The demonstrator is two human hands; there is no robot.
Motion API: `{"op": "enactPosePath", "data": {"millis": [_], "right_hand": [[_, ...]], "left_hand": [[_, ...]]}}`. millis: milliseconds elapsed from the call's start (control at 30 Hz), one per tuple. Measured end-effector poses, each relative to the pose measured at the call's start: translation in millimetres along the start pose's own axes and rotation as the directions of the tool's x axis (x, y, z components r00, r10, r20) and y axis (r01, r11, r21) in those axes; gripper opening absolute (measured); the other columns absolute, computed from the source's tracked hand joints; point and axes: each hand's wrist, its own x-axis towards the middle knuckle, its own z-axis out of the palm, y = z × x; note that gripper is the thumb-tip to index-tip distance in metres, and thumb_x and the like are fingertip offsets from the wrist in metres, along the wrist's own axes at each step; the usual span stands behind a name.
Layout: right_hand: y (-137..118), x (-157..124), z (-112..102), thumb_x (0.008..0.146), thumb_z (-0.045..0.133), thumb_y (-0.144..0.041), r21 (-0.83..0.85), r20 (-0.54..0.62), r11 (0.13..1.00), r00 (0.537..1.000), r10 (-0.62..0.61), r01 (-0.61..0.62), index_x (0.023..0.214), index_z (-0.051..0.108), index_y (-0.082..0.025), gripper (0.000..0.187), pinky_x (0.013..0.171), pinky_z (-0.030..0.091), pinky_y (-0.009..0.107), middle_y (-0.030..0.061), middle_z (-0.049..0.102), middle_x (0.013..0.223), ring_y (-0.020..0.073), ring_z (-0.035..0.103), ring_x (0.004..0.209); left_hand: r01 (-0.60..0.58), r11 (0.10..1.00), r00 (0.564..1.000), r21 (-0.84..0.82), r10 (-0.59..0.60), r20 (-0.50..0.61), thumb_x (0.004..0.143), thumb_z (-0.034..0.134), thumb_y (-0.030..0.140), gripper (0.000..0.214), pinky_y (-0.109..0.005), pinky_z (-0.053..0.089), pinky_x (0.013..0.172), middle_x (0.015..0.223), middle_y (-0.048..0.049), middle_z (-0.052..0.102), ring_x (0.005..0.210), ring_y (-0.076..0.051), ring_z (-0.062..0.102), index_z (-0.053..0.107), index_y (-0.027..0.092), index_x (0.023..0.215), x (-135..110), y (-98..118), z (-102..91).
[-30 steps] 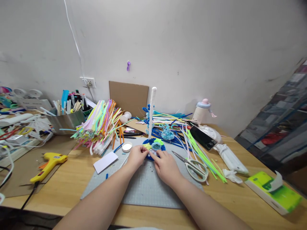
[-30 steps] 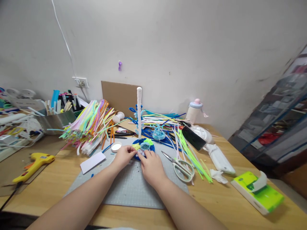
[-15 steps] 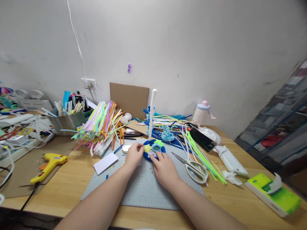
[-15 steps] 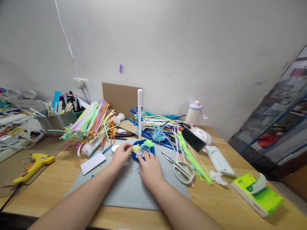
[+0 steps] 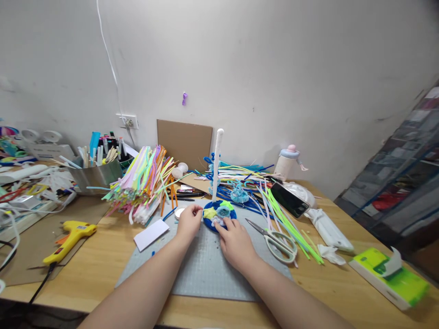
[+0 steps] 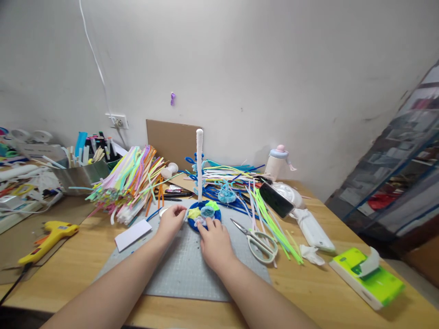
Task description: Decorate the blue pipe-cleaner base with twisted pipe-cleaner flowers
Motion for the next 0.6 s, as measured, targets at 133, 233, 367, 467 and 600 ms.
{"op": "enactPosePath", "data": {"millis": [133,233,367,467,600], "right_hand": [[0.1,-0.1,-0.3,0.081,0.045,-0.018,0.015,0.0,1.0,1.0,0.005,-0.005,0.127,0.049,-0.03,0.047,0.083,0.034,0.035,0.0065,0.048,0.126,0.0258,0.041,0.107],[0.9,-0.4,-0.2,0.081,0.045,-0.017,0.021,-0.003,1.0,1.0,0.01,-0.01,0.126,0.049,-0.029,0.047,0.084,0.034,0.035,0.0065,0.048,0.125,0.0257,0.041,0.107],[1.2,-0.7,-0.6,0.08,0.045,-0.017,0.028,-0.004,1.0,1.0,0.005,-0.005,0.127,0.049,-0.029,0.049,0.085,0.033,0.035,0.0065,0.048,0.126,0.0257,0.041,0.107],[0.7,-0.4,-1.5,0.08,0.045,-0.016,0.03,0.007,1.0,1.0,0.009,-0.009,0.127,0.049,-0.029,0.049,0.086,0.033,0.035,0.0066,0.047,0.127,0.0254,0.04,0.108],[0.2,0.2,-2.6,0.079,0.045,-0.016,0.032,0.027,0.999,0.999,0.019,-0.02,0.127,0.049,-0.029,0.05,0.087,0.032,0.034,0.0064,0.047,0.128,0.0251,0.04,0.108]], "left_hand": [[0.008,1.0,1.0,0.002,-0.008,0.008,0.071,0.05,0.026,0.016,-0.026,0.042,0.06,0.068,-0.0016,0.065,0.064,-0.016,0.058,0.063,0.017,0.075,-0.6,0.6,1.0],[0.01,1.0,1.0,0.0,-0.01,0.015,0.071,0.05,0.026,0.016,-0.025,0.042,0.059,0.066,-0.0013,0.064,0.063,-0.015,0.058,0.063,0.017,0.074,-1.0,1.2,1.7],[0.013,1.0,1.0,-0.004,-0.013,0.023,0.072,0.05,0.027,0.016,-0.025,0.042,0.059,0.066,-0.0011,0.063,0.062,-0.015,0.058,0.062,0.018,0.074,-0.9,0.7,2.2],[0.015,1.0,0.999,-0.006,-0.015,0.029,0.072,0.05,0.027,0.016,-0.024,0.042,0.058,0.066,-0.0012,0.064,0.062,-0.015,0.058,0.062,0.018,0.074,-0.9,-0.6,2.9],[0.018,1.0,0.999,-0.006,-0.017,0.032,0.072,0.05,0.027,0.016,-0.024,0.042,0.056,0.066,-0.001,0.064,0.06,-0.015,0.057,0.063,0.018,0.074,-0.5,-3.3,4.3]]}}
